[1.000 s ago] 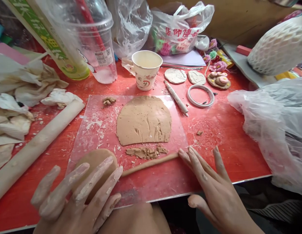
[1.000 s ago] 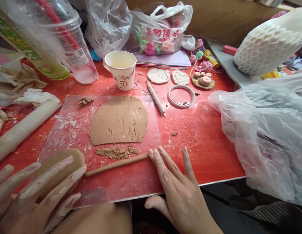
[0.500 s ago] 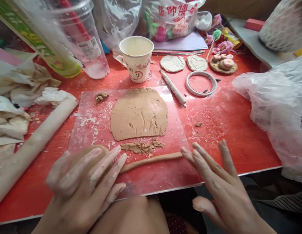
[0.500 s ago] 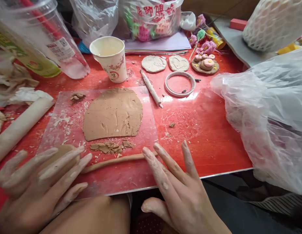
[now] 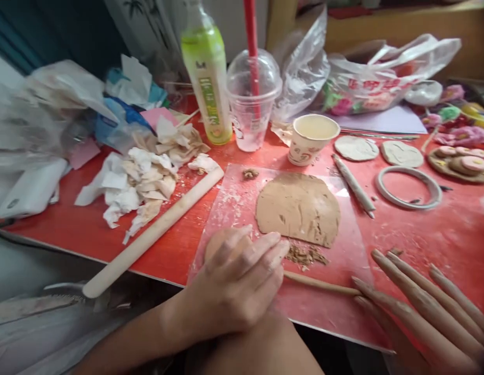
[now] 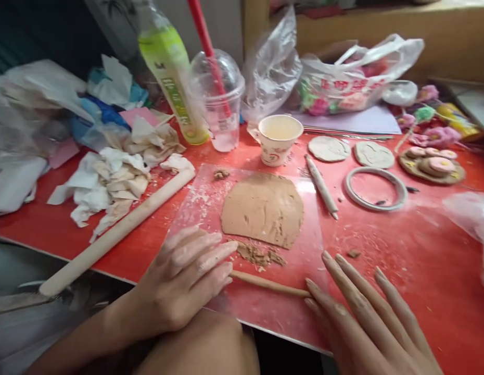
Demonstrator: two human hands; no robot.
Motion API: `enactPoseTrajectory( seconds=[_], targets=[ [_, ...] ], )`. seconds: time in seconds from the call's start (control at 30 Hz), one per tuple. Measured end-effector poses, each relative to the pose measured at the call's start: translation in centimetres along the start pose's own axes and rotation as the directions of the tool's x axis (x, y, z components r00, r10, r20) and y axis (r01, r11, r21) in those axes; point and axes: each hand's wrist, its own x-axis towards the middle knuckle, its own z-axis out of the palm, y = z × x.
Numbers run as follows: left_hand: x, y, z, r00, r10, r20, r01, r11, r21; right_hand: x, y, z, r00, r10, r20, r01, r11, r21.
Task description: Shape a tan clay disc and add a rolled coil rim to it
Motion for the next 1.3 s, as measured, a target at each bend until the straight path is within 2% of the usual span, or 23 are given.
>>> enactPoseTrajectory(
  seconds=[0.03, 0.1, 0.13, 0.17, 0.23, 0.3, 0.33, 0.47, 0.63, 0.93, 1.1, 1.3],
  targets=[
    [0.2, -0.2, -0.3, 1.000, -0.010, -0.020, 0.010, 1.000, -0.006, 0.5, 0.4, 0.0, 0.987, -0.119, -0.109, 0.118, 0.993, -0.020],
    [0.3, -0.7, -1.0, 0.998, -0.045, -0.039, 0.045, 0.999, -0.013, 2.0, 0.1, -0.2, 0.968, -0.190, -0.164, 0.191, 0.982, -0.009],
    [0.2, -1.0, -1.4, 0.997, -0.071, -0.040, 0.071, 0.997, -0.010, 3.1, -0.5, -0.4, 0.976, -0.137, -0.171, 0.142, 0.990, 0.020],
    [0.0, -1.3, -1.7, 0.993, -0.106, -0.047, 0.106, 0.994, -0.004, 4.3, -1.4, -0.6, 0.997, -0.026, -0.078, 0.031, 0.997, 0.067],
    [-0.7, -2.2, -2.3, 0.978, -0.200, -0.059, 0.202, 0.979, 0.025, 7.1, -3.7, -0.9, 0.993, 0.051, -0.109, -0.037, 0.991, 0.128],
    [-1.7, -3.0, -2.7, 0.953, -0.294, -0.073, 0.298, 0.952, 0.067, 9.7, -6.1, -0.7, 0.974, 0.069, -0.216, -0.031, 0.984, 0.174],
    [-2.2, -3.4, -2.8, 0.942, -0.327, -0.079, 0.333, 0.938, 0.093, 10.7, -7.0, -0.4, 0.973, 0.091, -0.210, -0.054, 0.983, 0.178],
    [-3.9, -4.5, -2.4, 0.925, -0.374, -0.075, 0.381, 0.911, 0.158, 13.0, -9.1, 0.7, 0.979, 0.032, -0.200, -0.010, 0.994, 0.111],
    [-4.9, -4.6, -1.5, 0.928, -0.366, -0.071, 0.373, 0.913, 0.166, 13.4, -9.7, 1.1, 0.988, -0.003, -0.154, 0.007, 0.999, 0.031],
    [-5.8, -4.3, -1.2, 0.928, -0.365, -0.072, 0.371, 0.920, 0.126, 11.7, -9.7, 1.7, 0.996, -0.070, -0.060, 0.074, 0.994, 0.081],
    [-5.9, -3.8, -1.0, 0.915, -0.404, -0.007, 0.401, 0.907, 0.133, 10.7, -9.8, 2.4, 0.995, 0.001, -0.097, 0.006, 0.998, 0.068],
    [-6.2, -3.6, -0.9, 0.909, -0.417, 0.024, 0.410, 0.902, 0.134, 10.7, -9.7, 2.7, 0.990, -0.093, -0.104, 0.102, 0.991, 0.082]
  ],
)
